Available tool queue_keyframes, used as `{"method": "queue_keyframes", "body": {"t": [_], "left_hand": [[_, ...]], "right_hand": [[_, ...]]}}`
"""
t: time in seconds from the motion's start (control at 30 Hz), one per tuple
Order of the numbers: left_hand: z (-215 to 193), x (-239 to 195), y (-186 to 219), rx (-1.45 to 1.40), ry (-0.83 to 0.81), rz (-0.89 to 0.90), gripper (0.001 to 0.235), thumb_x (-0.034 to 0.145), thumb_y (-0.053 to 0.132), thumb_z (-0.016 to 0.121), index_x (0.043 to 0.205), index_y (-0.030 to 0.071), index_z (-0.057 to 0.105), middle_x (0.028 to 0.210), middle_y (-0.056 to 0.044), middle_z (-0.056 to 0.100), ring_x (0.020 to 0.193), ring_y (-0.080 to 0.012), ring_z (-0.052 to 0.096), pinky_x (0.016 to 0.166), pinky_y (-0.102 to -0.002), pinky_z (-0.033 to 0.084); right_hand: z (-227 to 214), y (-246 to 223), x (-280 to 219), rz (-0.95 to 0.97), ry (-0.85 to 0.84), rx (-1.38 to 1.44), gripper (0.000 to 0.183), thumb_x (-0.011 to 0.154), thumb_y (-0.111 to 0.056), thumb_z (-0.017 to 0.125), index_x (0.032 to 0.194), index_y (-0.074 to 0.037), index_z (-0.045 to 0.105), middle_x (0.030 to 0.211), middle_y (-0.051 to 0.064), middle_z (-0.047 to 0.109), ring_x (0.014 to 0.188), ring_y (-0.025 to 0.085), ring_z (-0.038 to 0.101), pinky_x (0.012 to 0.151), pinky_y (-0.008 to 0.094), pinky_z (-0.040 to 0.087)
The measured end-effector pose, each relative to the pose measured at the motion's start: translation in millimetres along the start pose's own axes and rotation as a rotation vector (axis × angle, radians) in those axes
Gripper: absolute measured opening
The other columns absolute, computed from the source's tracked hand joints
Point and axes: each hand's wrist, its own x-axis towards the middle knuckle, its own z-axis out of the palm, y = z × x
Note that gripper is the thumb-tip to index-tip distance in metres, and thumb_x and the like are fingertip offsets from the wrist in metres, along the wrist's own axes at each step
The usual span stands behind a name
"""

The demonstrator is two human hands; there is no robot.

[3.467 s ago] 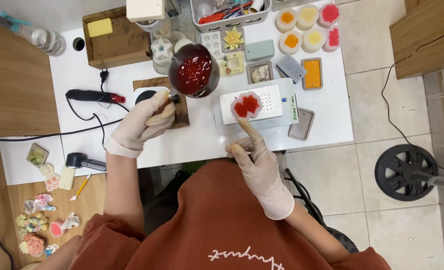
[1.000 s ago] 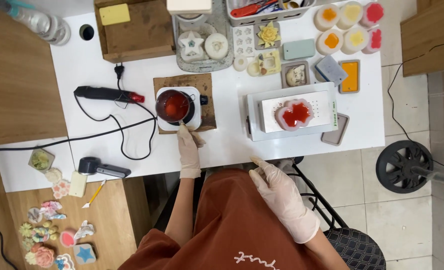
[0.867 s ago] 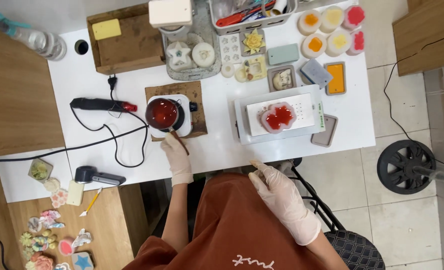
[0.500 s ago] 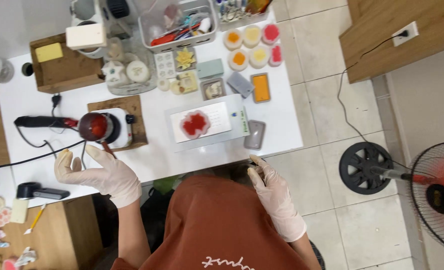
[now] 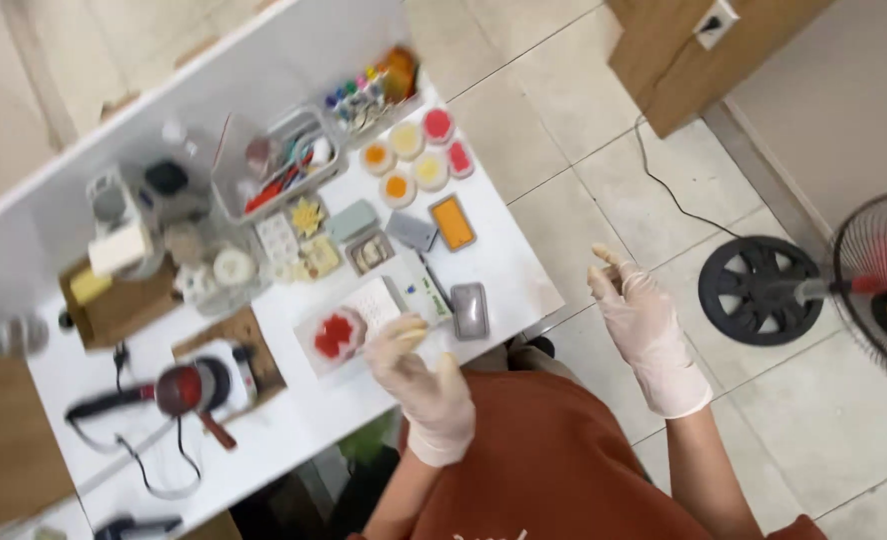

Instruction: The person ladles melted red wax from a heating pot and pours it into a flower-shaped candle mold on the table, then uses a heat gun and a small tool to smooth and fill the mold. They wipe the work surface with a tissue and handle finished candles and molds around the table.

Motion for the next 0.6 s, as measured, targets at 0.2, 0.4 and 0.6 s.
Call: {"method": "queue_keyframes", "body": {"t": [0.2,0.4,0.6], "left_hand": [[46,5,22,-0.229,-0.601,-0.088,0.052,0.079,-0.015,0.061,0.124,0.005,0.044,0.127,-0.016,0.046,0.119,-0.0295,0.054,0.11,-0.044,0.046],[130,-5,28,-0.057,-0.829,0.047,0.043,0.079,-0.006,0.069,0.118,0.005,0.054,0.12,-0.011,0.059,0.111,-0.0276,0.058,0.101,-0.039,0.047],[260,-66,59,-0.12,-1.084,-0.095,0.031,0.088,0.001,0.069,0.116,0.006,0.057,0.117,-0.011,0.058,0.103,-0.025,0.058,0.094,-0.037,0.049]], "right_hand": [[-19,33,-13,0.145,0.032,-0.105,0.04,0.093,-0.03,0.068,0.131,-0.018,0.068,0.089,0.009,0.072,0.077,0.021,0.068,0.075,0.033,0.055],[-98,66,-9,0.174,0.252,-0.037,0.041,0.091,-0.031,0.067,0.129,-0.017,0.067,0.09,0.009,0.073,0.076,0.022,0.069,0.072,0.035,0.055],[-223,134,-53,0.444,0.313,-0.001,0.041,0.095,-0.03,0.064,0.134,-0.017,0.066,0.089,0.015,0.073,0.08,0.026,0.07,0.079,0.036,0.055]]}}
